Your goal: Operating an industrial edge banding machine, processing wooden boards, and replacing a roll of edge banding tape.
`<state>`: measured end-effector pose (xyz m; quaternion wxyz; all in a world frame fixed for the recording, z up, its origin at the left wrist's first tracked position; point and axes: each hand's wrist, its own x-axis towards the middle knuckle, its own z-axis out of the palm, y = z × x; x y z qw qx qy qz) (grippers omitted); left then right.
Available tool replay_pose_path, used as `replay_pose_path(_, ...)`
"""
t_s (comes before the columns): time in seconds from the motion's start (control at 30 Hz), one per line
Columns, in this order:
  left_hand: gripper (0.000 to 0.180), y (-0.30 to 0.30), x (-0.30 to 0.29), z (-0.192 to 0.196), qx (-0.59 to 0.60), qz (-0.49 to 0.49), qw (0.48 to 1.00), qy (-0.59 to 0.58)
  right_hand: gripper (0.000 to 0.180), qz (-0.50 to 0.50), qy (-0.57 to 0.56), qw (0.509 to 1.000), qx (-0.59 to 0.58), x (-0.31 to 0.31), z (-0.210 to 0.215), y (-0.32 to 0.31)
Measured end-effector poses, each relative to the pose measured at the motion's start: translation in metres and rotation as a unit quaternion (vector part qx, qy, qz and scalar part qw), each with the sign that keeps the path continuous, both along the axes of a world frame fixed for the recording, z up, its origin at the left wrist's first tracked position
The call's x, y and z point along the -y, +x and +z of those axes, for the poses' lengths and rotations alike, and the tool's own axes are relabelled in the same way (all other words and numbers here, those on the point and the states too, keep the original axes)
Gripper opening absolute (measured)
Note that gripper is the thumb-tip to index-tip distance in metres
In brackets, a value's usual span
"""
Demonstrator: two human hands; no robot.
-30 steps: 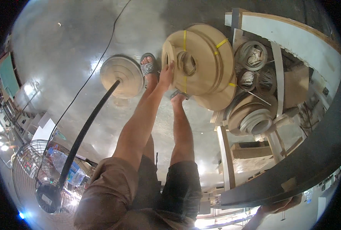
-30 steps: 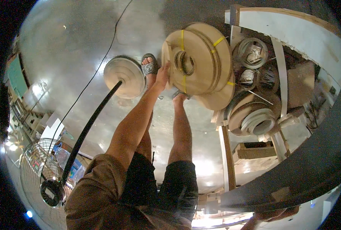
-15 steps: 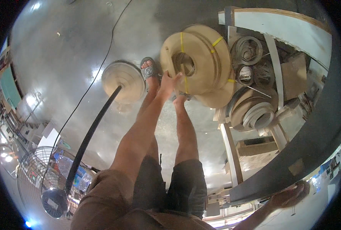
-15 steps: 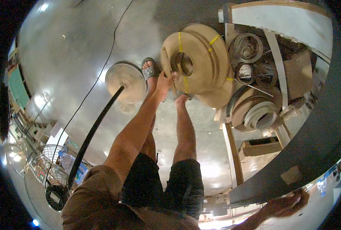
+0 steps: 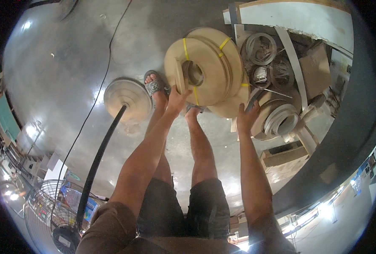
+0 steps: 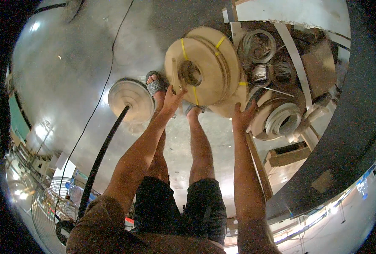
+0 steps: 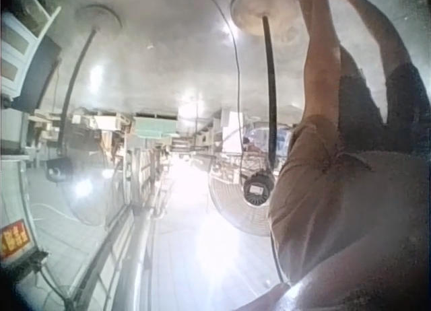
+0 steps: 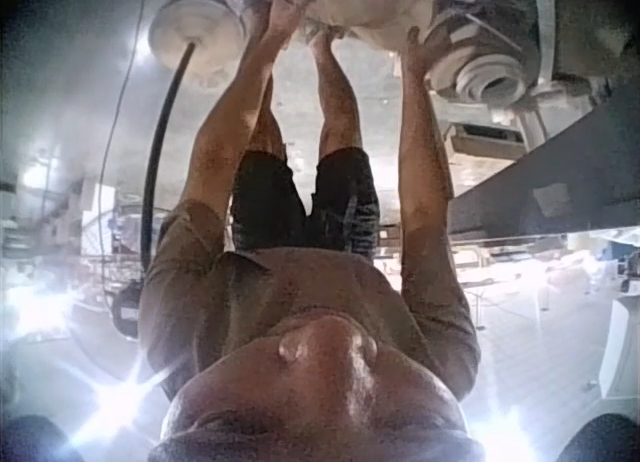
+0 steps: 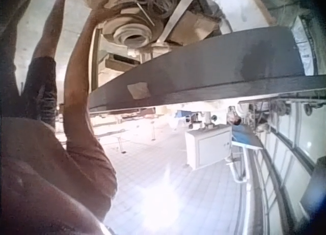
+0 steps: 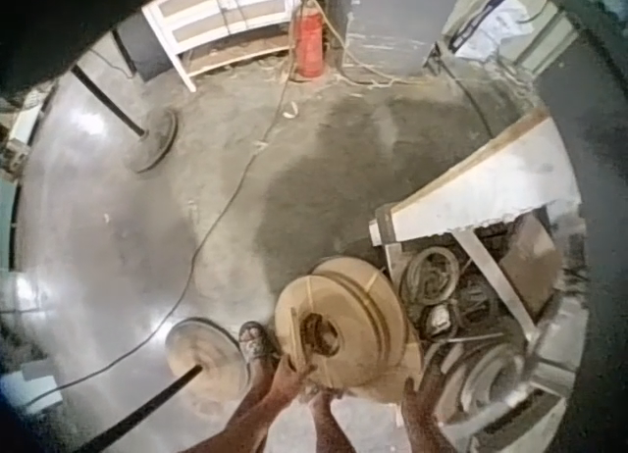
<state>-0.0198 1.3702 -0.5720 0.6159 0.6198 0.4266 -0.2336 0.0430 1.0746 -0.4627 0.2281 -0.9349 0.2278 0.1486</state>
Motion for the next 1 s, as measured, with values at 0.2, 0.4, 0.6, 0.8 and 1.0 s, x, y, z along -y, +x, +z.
replay_pose_path(0.2, 0.061, 0.015, 0.011, -0.011, 0.038, -0.073, 0.995, 0.053, 0.065, -0.012, 0.019, 1.0, 0.008, 0.061, -0.081, 0.01)
replay_pose_path(0.4, 0.061, 0.007, -0.016, 0.001, -0.03, -0.022, 0.999, 0.036, 0.051, -0.094, 0.141, 0.981, -0.096, 0.04, -0.08, 0.027)
replay_pose_path(0.6, 0.067, 0.029, 0.001, 0.017, -0.027, 0.016, 0.999, -0.002, 0.05, -0.13, 0.216, 0.966, -0.054, 0.106, -0.099, 0.03)
replay_pose_path(0.8, 0.075, 0.019, -0.017, 0.018, 0.024, 0.02, 0.999, 0.009, 0.045, -0.08, 0.273, 0.954, -0.094, 0.086, -0.091, 0.032)
replay_pose_path(1.0, 0.066, 0.019, -0.044, 0.007, 0.046, -0.062, 0.997, 0.026, 0.06, -0.087, 0.25, 0.954, -0.138, 0.034, -0.072, 0.023)
